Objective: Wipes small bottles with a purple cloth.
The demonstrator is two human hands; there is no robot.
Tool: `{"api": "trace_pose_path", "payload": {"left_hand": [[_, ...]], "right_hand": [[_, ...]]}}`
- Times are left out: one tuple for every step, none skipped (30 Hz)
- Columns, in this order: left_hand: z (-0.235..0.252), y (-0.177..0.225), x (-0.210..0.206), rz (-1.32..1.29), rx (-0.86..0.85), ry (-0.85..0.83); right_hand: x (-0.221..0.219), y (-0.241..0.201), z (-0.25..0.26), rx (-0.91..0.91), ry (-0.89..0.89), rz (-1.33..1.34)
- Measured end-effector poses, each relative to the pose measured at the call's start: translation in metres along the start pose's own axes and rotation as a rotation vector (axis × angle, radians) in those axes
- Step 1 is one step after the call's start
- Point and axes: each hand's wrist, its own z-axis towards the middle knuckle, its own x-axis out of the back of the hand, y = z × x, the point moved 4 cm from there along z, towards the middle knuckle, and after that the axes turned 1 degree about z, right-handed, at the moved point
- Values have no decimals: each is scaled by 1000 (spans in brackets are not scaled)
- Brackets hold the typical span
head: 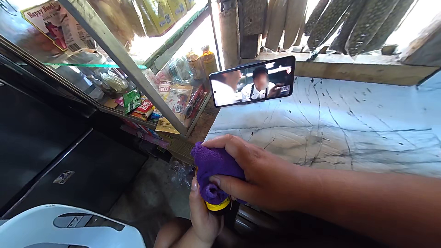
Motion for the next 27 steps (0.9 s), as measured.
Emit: {"api": "trace_pose_path", "payload": {"left_hand": [[0,0,0,0,-1,0],[0,1,-1,1,-4,0],[0,1,-1,0,-9,-2],[0,1,-1,-2,-13,-6],[1,1,-1,-5,-17,-8],[1,0,-1,-4,-20,-8],[0,0,0,2,-21,-3],[0,0,1,8,-22,5],[-1,-1,1,9,-21,8],[-1,-1,1,10,-20,9],[-1,-1,1,9,-21,8],[-1,-1,1,7,-22,7],[-1,-1,0,-1,-25,3],[-1,-1,-1,-3,-28,4],[-1,-1,-1,-1,-32,8],[-1,-1,-1,6,-37,12],[-1,-1,-1,10,-41,15],[-1,-2,-1,11,-45,17],[-2,-2,-1,10,-44,14],[-2,-2,-1,13,-44,15],[-2,-2,-1,15,-47,13],[-2,-2,-2,21,-52,16],[-3,-2,-2,29,-56,20],[-3,-3,-2,27,-56,21],[-3,-3,-3,17,-52,20],[-3,-3,-3,7,-47,21],[-3,-3,-4,5,-46,23]], "right_hand": [[0,0,0,2,3,-1],[0,0,0,6,6,-2],[0,0,0,12,11,-4],[0,0,0,18,13,-6],[0,0,0,21,13,-9],[0,0,0,20,12,-12],[0,0,0,17,10,-15],[0,0,0,14,10,-19],[0,0,0,12,10,-21],[0,0,0,14,12,-20],[0,0,0,18,14,-19],[0,1,0,23,17,-18],[-1,1,0,25,17,-17],[-1,1,0,26,14,-17],[0,1,0,26,13,-15],[-1,1,0,26,13,-13],[-1,1,-1,25,13,-12],[-1,1,-1,24,12,-11],[-1,1,-1,24,14,-11],[-1,1,-1,24,14,-12],[-1,1,0,30,15,-15],[-1,1,0,36,16,-16],[-1,1,0,42,17,-17],[-1,1,0,44,18,-17],[-1,1,0,44,17,-18],[-1,1,0,45,19,-18],[-1,1,0,49,21,-19]]}}
